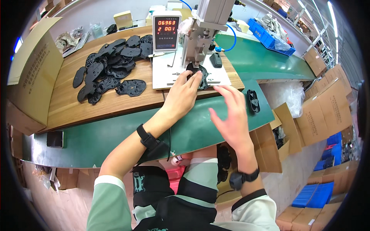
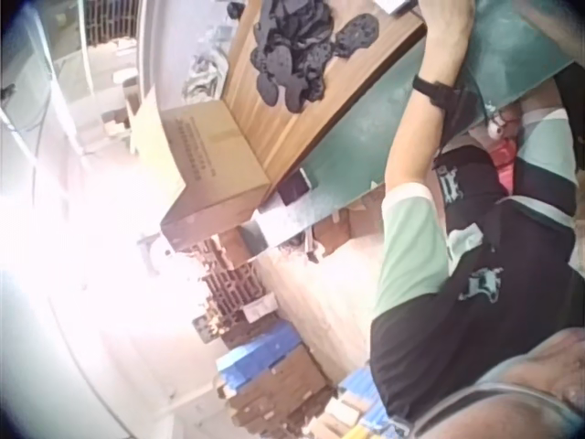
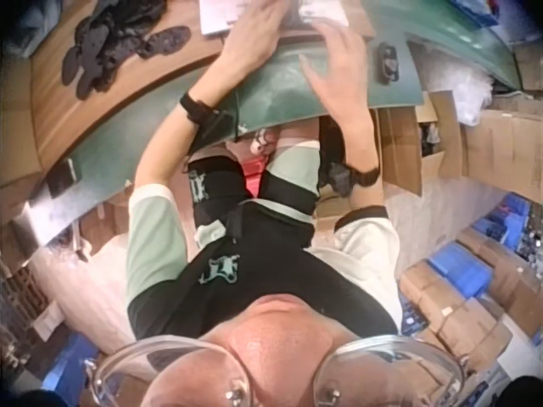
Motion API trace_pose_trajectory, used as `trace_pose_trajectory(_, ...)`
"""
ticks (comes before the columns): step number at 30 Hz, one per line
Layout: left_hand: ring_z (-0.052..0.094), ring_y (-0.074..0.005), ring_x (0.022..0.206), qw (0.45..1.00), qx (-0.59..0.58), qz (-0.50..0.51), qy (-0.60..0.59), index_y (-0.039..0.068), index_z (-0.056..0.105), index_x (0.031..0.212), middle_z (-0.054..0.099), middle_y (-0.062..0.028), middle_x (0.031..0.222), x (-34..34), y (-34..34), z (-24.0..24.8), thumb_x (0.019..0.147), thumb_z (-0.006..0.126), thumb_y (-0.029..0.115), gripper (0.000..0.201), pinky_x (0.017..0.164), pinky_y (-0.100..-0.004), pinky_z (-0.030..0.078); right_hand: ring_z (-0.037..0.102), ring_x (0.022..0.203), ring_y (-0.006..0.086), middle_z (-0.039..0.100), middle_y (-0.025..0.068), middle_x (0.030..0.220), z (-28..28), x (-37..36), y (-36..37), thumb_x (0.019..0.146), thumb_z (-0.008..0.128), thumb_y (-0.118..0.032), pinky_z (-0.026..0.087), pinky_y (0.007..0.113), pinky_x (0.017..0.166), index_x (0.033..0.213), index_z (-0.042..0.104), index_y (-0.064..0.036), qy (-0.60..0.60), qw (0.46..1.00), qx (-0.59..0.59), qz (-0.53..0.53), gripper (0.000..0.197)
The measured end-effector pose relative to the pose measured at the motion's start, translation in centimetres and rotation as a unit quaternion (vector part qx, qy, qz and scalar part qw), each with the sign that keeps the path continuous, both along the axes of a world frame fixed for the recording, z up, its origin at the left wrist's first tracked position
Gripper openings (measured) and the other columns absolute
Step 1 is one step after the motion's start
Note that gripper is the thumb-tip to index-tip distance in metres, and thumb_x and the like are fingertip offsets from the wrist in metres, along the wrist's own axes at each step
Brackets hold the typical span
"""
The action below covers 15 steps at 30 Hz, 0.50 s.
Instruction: Manually assembling small black plastic components by placing them into a pneumatic press jig for joining.
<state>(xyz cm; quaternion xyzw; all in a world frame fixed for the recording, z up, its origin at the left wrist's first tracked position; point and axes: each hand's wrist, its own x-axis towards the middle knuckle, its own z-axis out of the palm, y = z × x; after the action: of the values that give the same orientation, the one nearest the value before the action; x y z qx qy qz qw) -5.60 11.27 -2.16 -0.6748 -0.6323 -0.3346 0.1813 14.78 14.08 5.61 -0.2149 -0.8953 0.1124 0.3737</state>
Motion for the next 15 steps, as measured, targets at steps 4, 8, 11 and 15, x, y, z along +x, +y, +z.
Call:
trace_pose_trajectory(4,0.055,-0.0388,0.131,0.999,0.024,-0.021,0.013,-0.006,0.047,0.150,0.062,-0.0211,0.137,-0.5,0.0,0.1,0.084,0.065,0.002,0.068,0.112,-0.0462,0.047,0.058,0.125,0.0383,0.063,0.0164,0.131,-2.4,-4.0,3.2,0.077,0.079,0.001,0.048,0.047,0.108,0.142,0.055,-0.0028,-0.068,0.996,0.053,0.026,0.069)
trace_pose_trajectory(8,0.058,-0.0376,0.128,0.996,0.078,-0.024,-0.045,-0.005,0.041,0.156,0.062,-0.0209,0.137,0.4,-0.1,0.0,0.086,0.065,0.005,0.075,0.112,-0.0458,0.047,0.062,0.120,0.0374,0.067,0.0162,0.127,-3.2,-5.7,5.1,0.076,0.077,0.002,0.054,0.048,0.100,0.142,0.055,-0.0027,-0.073,0.997,-0.007,-0.028,0.070)
trace_pose_trajectory(11,0.057,-0.0431,0.130,0.995,0.092,-0.033,-0.025,0.000,0.039,0.158,0.047,-0.0272,0.154,0.2,0.0,0.4,0.084,0.065,-0.001,0.079,0.114,-0.0459,0.046,0.067,0.106,0.0370,0.069,0.0121,0.113,-3.2,-6.8,5.4,0.078,0.072,0.004,0.057,0.050,0.090,0.124,0.064,-0.0033,-0.085,0.994,0.019,-0.069,0.047)
trace_pose_trajectory(15,0.054,-0.0453,0.131,0.990,0.058,-0.061,-0.114,0.001,0.042,0.156,0.045,-0.0276,0.153,-1.8,-1.8,0.3,0.081,0.065,-0.003,0.078,0.115,-0.0486,0.044,0.067,0.101,0.0373,0.068,0.0114,0.108,-3.2,-7.4,4.6,0.078,0.071,0.006,0.057,0.051,0.086,0.112,0.067,-0.0037,-0.095,0.994,0.028,-0.054,0.036)
